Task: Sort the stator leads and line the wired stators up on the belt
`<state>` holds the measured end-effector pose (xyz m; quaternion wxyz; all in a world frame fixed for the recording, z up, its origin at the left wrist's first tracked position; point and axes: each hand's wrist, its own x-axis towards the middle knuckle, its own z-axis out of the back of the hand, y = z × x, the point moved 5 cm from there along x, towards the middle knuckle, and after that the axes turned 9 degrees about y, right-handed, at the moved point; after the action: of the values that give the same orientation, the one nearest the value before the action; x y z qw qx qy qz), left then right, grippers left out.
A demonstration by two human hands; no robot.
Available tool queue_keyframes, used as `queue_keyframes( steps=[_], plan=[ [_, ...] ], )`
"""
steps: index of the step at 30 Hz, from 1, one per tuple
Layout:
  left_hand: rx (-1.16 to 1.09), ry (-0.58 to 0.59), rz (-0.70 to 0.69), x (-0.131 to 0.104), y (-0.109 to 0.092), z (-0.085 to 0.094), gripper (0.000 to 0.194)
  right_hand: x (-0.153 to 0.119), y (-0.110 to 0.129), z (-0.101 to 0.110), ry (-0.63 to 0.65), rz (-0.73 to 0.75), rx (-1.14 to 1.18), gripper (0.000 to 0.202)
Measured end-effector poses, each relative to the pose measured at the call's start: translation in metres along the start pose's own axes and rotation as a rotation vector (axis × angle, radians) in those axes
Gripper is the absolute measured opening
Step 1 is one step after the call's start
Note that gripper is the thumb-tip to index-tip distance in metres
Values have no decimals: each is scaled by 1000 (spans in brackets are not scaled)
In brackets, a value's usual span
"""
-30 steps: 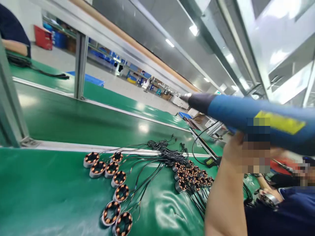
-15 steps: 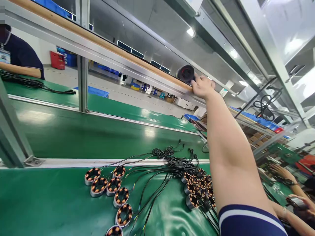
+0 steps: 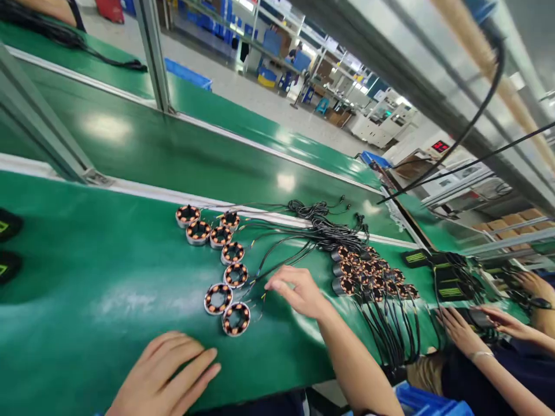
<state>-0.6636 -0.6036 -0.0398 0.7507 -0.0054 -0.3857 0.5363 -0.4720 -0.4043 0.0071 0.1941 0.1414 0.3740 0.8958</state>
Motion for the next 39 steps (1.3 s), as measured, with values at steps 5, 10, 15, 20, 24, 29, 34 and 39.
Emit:
queue_keyframes(
  steps=[5,10,15,20,24,29,34,39],
  plan=[
    [202,63,-111,59,-41,-38,21,-2,-23,-32,163,-90,52,56],
    [211,216,-53,55,-29,-57,24,-10,-26,-35,315,-232,282,36],
    [9,415,-93,39,-39,-46,31,-34,-20,-42,491,-283,532,23],
    [105,253,29,49,-26,-28,21,-21,-28,-15,143,-103,138,25],
    [290,271,95,57,6,-27,20,1,-38,-16,58,42,-81,31],
    [126,374,-9,59,1,-21,21,7,-34,-24,237,69,33,29],
    [-44,438,3,68,-8,-19,22,4,-25,2,150,60,152,24],
    [179,351,-16,98,29,-28,23,34,-26,7,79,133,54,21]
  ],
)
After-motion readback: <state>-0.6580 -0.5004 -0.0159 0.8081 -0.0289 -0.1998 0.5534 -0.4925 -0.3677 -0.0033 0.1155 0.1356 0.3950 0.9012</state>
